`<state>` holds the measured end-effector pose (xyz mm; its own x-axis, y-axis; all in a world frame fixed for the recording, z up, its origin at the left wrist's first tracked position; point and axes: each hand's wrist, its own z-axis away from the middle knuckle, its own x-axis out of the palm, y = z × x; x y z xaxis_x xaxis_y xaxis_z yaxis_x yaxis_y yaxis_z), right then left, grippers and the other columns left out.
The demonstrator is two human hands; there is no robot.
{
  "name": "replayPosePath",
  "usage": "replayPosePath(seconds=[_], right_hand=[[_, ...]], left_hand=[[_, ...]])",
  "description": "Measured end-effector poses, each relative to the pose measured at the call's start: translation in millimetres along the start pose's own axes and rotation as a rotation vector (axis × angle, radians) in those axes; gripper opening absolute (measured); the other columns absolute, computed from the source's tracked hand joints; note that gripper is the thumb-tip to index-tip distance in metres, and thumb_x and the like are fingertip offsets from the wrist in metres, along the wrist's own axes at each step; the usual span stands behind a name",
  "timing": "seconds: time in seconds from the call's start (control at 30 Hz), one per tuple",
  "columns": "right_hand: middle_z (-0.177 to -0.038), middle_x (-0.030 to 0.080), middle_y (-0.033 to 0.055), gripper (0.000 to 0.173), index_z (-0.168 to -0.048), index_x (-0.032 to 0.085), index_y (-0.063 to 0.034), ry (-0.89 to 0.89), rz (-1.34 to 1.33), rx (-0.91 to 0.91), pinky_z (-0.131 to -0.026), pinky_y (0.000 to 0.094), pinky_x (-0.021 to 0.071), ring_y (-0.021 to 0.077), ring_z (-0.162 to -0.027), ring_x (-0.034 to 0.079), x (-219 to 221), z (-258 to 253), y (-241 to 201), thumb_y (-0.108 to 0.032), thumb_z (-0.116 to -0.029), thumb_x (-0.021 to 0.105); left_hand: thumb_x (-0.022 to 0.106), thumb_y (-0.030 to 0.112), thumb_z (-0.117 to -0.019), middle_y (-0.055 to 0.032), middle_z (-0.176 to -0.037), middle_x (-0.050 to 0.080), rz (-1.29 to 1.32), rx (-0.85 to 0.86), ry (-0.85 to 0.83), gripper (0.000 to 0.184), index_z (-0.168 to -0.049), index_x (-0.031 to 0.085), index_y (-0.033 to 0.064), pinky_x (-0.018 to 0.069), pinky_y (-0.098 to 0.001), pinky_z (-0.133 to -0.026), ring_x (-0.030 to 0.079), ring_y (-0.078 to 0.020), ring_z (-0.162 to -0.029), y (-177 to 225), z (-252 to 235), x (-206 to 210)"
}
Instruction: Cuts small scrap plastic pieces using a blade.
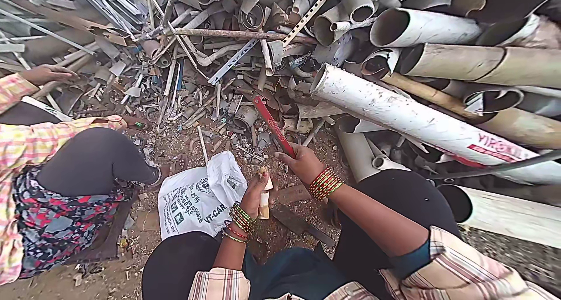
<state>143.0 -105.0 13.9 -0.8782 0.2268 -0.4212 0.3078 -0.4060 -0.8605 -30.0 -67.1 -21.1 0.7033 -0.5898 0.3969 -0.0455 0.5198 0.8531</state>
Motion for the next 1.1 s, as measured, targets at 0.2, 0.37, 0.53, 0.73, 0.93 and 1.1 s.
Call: replayPosePath(seconds=[0.2, 0.37, 0.53, 0.73, 0.93, 1.1], right_hand=[[-0.075, 0.057, 0.0022, 0.016, -0.105, 0.065, -0.0002, -0.039, -0.157, 0.046, -0.058, 0.0215, 0.0467, 0.0048, -0.056, 0.05, 2.4, 3.1, -4.5, -0.016, -0.1022, 0.064], [-0.071, 0.058, -0.004, 0.018, -0.098, 0.062, -0.0048, -0.257, -0.273, 0.087, -0.05, 0.0165, 0.0439, 0.0003, -0.05, 0.049, 12.1, 7.9, -4.5, -0.021, -0.1012, 0.066], [-0.071, 0.056, -0.0029, 0.011, -0.093, 0.057, -0.0051, -0.217, -0.352, 0.075, -0.051, 0.0165, 0.0456, 0.0012, -0.051, 0.051, 17.3, 10.8, -7.6, -0.009, -0.1, 0.066], [-0.075, 0.055, -0.0021, 0.017, -0.102, 0.059, -0.0022, -0.244, -0.248, 0.039, -0.054, 0.0172, 0.045, 0.0006, -0.054, 0.049, 21.8, 10.6, -4.5, -0.019, -0.1045, 0.061], [-0.071, 0.051, -0.0034, 0.032, -0.104, 0.06, -0.0019, -0.296, -0.166, -0.015, -0.056, 0.0201, 0.0451, 0.0017, -0.054, 0.048, 28.6, 6.5, 6.0, -0.033, -0.1037, 0.062], [-0.064, 0.053, -0.0062, 0.023, -0.093, 0.061, -0.0036, -0.262, -0.242, 0.01, -0.054, 0.0175, 0.0461, -0.0003, -0.051, 0.05, 31.5, 8.7, 2.7, -0.025, -0.1023, 0.065]], left_hand=[[0.004, 0.034, -0.1105, 0.0014, -0.069, 0.059, 0.063, 0.003, 0.018, 0.056, -0.096, 0.05, 0.0067, 0.0478, -0.0154, -0.044, 0.052, -0.0029, -0.046, -4.3, -4.6, -0.7], [0.004, 0.037, -0.1106, 0.0016, -0.067, 0.056, 0.104, 0.015, 0.066, 0.057, -0.094, 0.05, 0.0075, 0.0483, -0.0168, -0.044, 0.052, -0.0046, -0.046, -7.1, -5.6, -0.5], [0.016, 0.028, -0.113, 0.0031, -0.068, 0.056, -0.213, 0.086, 0.216, 0.044, -0.108, 0.053, 0.0037, 0.0491, -0.0179, -0.048, 0.054, -0.0028, -0.05, -7.2, -7.3, 2.2], [0.026, 0.021, -0.1125, -0.0031, -0.086, 0.056, -0.464, 0.227, 0.293, 0.04, -0.129, 0.048, -0.0078, 0.053, -0.0192, -0.056, 0.057, -0.0017, -0.059, -9.4, -8.4, -0.1], [0.028, 0.021, -0.1125, -0.0097, -0.102, 0.06, -0.564, 0.311, 0.348, 0.043, -0.133, 0.05, -0.0097, 0.0537, -0.0214, -0.067, 0.059, -0.002, -0.073, -12.4, -7.1, -1.5], [0.029, 0.022, -0.1122, -0.0078, -0.093, 0.059, -0.606, 0.301, 0.347, 0.043, -0.13, 0.051, -0.0099, 0.0521, -0.0199, -0.059, 0.057, -0.0013, -0.063, -12.1, -6.8, -2.4]])
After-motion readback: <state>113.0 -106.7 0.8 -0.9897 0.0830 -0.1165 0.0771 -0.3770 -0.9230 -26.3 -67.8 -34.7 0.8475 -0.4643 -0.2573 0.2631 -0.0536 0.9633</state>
